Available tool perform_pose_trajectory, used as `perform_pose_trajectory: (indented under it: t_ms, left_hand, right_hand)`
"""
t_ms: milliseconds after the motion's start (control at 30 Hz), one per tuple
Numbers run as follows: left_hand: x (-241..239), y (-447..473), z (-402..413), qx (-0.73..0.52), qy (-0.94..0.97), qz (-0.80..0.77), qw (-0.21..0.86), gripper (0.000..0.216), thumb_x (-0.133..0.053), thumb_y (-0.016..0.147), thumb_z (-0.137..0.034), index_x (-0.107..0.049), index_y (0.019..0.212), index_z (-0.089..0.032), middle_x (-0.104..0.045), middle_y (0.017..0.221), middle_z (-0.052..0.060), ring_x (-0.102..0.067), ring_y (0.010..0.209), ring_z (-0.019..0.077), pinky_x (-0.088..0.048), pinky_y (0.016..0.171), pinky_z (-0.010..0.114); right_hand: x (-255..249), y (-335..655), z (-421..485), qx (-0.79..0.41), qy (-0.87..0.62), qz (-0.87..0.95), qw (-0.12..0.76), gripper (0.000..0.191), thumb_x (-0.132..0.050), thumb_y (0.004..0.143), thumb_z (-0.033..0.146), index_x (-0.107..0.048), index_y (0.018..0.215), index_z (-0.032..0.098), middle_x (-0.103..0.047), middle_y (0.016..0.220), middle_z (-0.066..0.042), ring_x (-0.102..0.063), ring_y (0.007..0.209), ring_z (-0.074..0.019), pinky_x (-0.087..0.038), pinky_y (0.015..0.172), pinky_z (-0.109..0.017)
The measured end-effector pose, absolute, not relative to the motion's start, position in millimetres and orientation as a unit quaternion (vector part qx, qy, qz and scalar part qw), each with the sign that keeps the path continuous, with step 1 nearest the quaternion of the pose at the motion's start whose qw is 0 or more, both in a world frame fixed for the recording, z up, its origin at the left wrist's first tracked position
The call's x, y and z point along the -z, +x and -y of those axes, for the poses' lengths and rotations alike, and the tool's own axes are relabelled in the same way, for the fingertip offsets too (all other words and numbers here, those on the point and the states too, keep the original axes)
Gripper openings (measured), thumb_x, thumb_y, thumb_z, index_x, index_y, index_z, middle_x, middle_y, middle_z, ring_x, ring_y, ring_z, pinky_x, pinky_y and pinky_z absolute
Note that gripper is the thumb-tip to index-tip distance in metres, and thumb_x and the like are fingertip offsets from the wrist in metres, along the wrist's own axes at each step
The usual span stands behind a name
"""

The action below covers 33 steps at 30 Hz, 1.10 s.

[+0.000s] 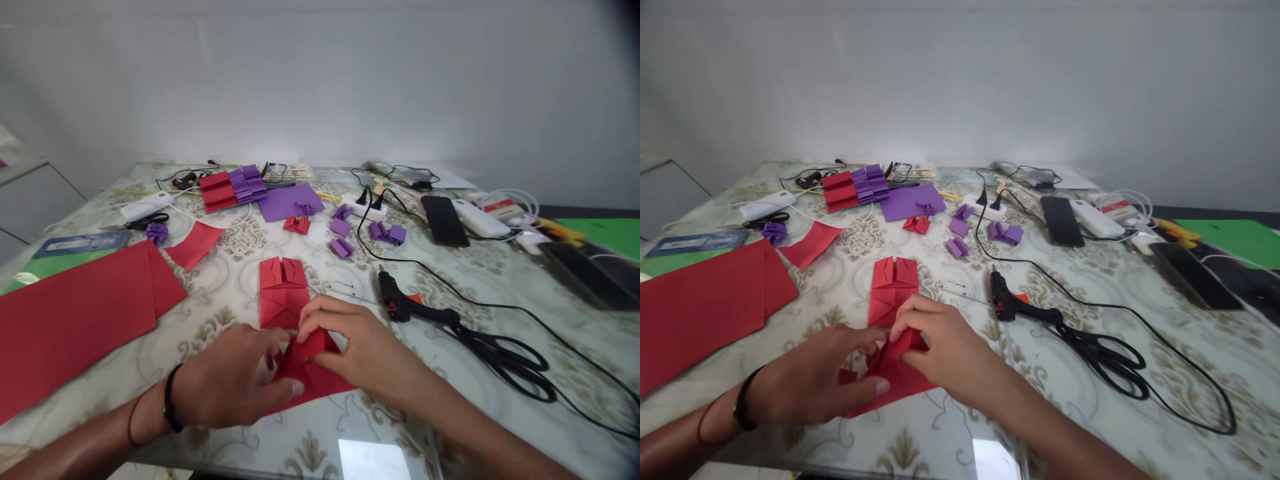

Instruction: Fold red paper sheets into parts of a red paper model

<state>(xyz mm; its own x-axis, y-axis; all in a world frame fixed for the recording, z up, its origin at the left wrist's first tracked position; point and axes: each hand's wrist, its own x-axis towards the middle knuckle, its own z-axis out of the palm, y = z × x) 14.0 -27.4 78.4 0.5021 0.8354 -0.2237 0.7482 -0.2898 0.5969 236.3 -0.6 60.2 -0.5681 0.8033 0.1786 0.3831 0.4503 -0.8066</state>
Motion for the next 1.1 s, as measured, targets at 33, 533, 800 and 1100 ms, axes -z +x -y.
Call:
perform_pose_trajectory:
  t_ms: [33, 533, 800, 1100]
  left_hand:
    - [-75.9, 15.0, 26.1, -0.054, 0.802, -0.493, 0.332, 0.021, -0.066, 0.089, -0.043, -0.069, 0.094, -0.023, -0.074, 0.08, 0.002, -0.065, 0.07, 0.0212, -0.041, 0.066, 0.03]
    - [-48.5, 7.6, 0.1, -0.233, 0.72, -0.524, 0.39, 0.028, -0.055, 0.091, -0.036, -0.04, 0.072, -0.022, -0.035, 0.065, -0.008, -0.035, 0.06, 0.012, -0.029, 0.057, 0.025]
    - [-41.1, 11.7, 8.3, -0.27, 0.696, -0.512, 0.425, 0.015, -0.05, 0.093, -0.029, -0.06, 0.09, -0.018, -0.06, 0.076, -0.002, -0.051, 0.069, 0.0149, -0.038, 0.062, 0.025]
    - [-40.7, 15.3, 10.0, -0.329, 0.686, -0.527, 0.377, 0.01, -0.054, 0.092, -0.027, -0.057, 0.098, -0.02, -0.06, 0.071, -0.005, -0.052, 0.062, 0.0132, -0.039, 0.058, 0.023]
  right_hand:
    - [-64.8, 234.0, -0.5, -0.369, -0.366, 0.809, 0.276, 0.034, -0.072, 0.074, -0.007, -0.073, 0.089, 0.024, -0.073, 0.102, 0.002, -0.071, 0.094, -0.0154, -0.055, 0.087, -0.028]
    - [-58.5, 234.5, -20.0, -0.198, -0.345, 0.876, 0.272, 0.013, -0.083, 0.085, 0.018, -0.071, 0.089, 0.021, -0.056, 0.109, -0.009, -0.058, 0.103, -0.0268, -0.056, 0.089, -0.043]
    - [-48.4, 233.8, -3.4, -0.327, -0.375, 0.818, 0.289, 0.027, -0.075, 0.082, -0.001, -0.06, 0.084, 0.021, -0.051, 0.138, -0.01, -0.059, 0.128, -0.0271, -0.05, 0.109, -0.044]
    - [-38.9, 230.0, -0.4, -0.262, -0.382, 0.81, 0.361, 0.02, -0.066, 0.096, 0.017, -0.053, 0.081, 0.022, -0.058, 0.125, -0.011, -0.067, 0.109, -0.0251, -0.056, 0.096, -0.044]
